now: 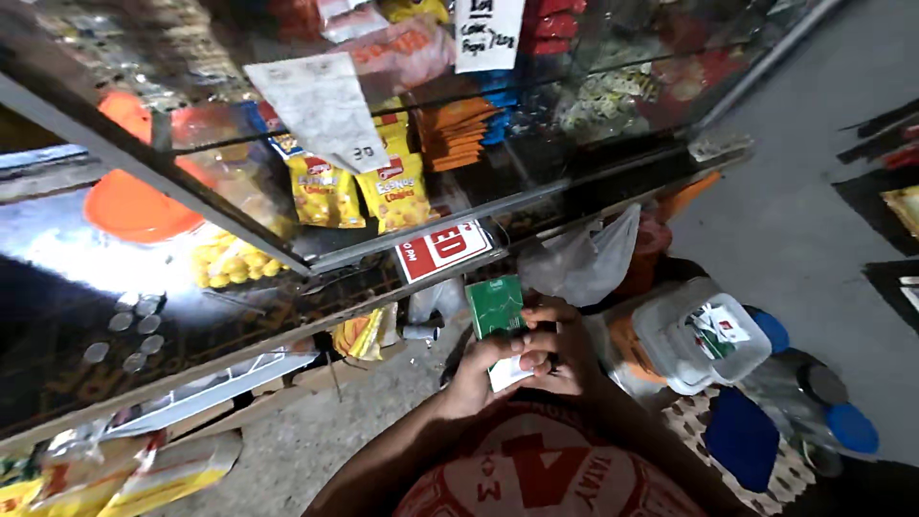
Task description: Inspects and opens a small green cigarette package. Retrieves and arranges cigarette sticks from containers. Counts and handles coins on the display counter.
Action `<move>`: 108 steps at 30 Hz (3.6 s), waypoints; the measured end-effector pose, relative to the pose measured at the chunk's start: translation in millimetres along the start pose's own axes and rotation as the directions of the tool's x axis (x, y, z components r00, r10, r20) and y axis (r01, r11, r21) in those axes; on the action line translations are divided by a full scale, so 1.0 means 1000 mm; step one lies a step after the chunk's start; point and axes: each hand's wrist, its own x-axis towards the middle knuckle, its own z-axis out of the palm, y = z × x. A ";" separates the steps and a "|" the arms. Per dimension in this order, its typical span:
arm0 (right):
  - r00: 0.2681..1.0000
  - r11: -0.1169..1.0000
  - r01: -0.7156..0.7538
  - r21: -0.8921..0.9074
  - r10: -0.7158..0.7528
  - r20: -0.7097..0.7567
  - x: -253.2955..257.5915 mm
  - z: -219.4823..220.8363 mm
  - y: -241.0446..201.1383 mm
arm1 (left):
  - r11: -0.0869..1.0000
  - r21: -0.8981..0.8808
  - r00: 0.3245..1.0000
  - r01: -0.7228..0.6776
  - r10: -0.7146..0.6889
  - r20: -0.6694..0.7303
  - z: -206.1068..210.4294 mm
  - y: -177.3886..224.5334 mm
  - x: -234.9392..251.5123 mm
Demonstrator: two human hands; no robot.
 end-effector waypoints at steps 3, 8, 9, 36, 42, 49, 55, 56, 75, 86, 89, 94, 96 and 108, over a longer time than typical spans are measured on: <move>0.990 0.986 0.108 -0.129 -0.095 0.102 0.005 -0.036 -0.014 | 0.964 0.249 0.979 -0.092 0.041 0.200 0.009 -0.004 -0.004; 0.945 0.884 0.326 -0.335 -0.291 0.151 0.011 -0.070 -0.040 | 0.982 0.140 0.948 -0.128 0.079 0.309 0.050 0.008 0.033; 0.935 0.856 0.355 -0.376 -0.318 0.160 0.012 -0.076 -0.040 | 0.983 0.136 0.954 -0.122 0.079 0.289 0.057 0.012 0.044; 0.970 0.976 0.117 0.184 -0.073 -0.231 -0.009 -0.138 -0.045 | 0.991 0.132 0.883 -0.009 -0.054 0.467 0.128 -0.056 0.059; 0.971 0.888 0.147 -0.436 -0.214 -0.109 -0.005 -0.149 -0.033 | 0.946 0.316 0.931 -0.077 -0.045 0.363 0.132 -0.028 0.049; 0.943 0.862 0.267 -0.430 -0.326 -0.067 0.011 -0.145 -0.030 | 0.965 0.201 0.933 -0.167 0.089 0.350 0.131 -0.007 0.092; 0.957 0.981 0.168 0.097 -0.139 -0.254 0.020 -0.122 -0.018 | 0.999 0.022 0.935 -0.030 0.020 0.355 0.136 -0.016 0.090; 0.962 0.965 0.159 0.206 -0.104 -0.254 0.019 -0.119 -0.022 | 1.000 -0.021 0.929 -0.003 0.011 0.370 0.137 -0.019 0.088; 0.853 0.999 0.038 -0.022 -0.044 -0.520 0.024 -0.103 0.009 | 0.961 0.248 0.958 -0.119 0.045 0.283 0.103 -0.033 0.090; 0.814 0.954 -0.039 0.297 0.203 -0.544 0.019 -0.122 -0.006 | 0.900 0.365 0.968 -0.240 0.196 0.155 0.061 -0.019 0.101; 0.778 0.959 -0.005 0.284 0.182 -0.601 0.004 -0.125 0.008 | 0.890 0.419 0.983 -0.183 0.176 0.054 0.085 -0.039 0.116; 0.770 0.961 -0.054 0.270 0.212 -0.602 -0.035 -0.146 0.024 | 0.933 0.258 0.953 -0.252 0.192 0.234 0.052 -0.049 0.151; 0.774 0.952 -0.088 0.294 0.251 -0.581 -0.051 -0.154 0.029 | 0.966 0.185 0.970 -0.180 0.143 0.198 0.050 -0.059 0.166; 0.696 0.625 -0.479 0.617 0.698 -0.168 -0.114 -0.236 0.036 | 0.934 0.351 0.973 -0.061 -0.022 0.228 0.085 -0.179 0.231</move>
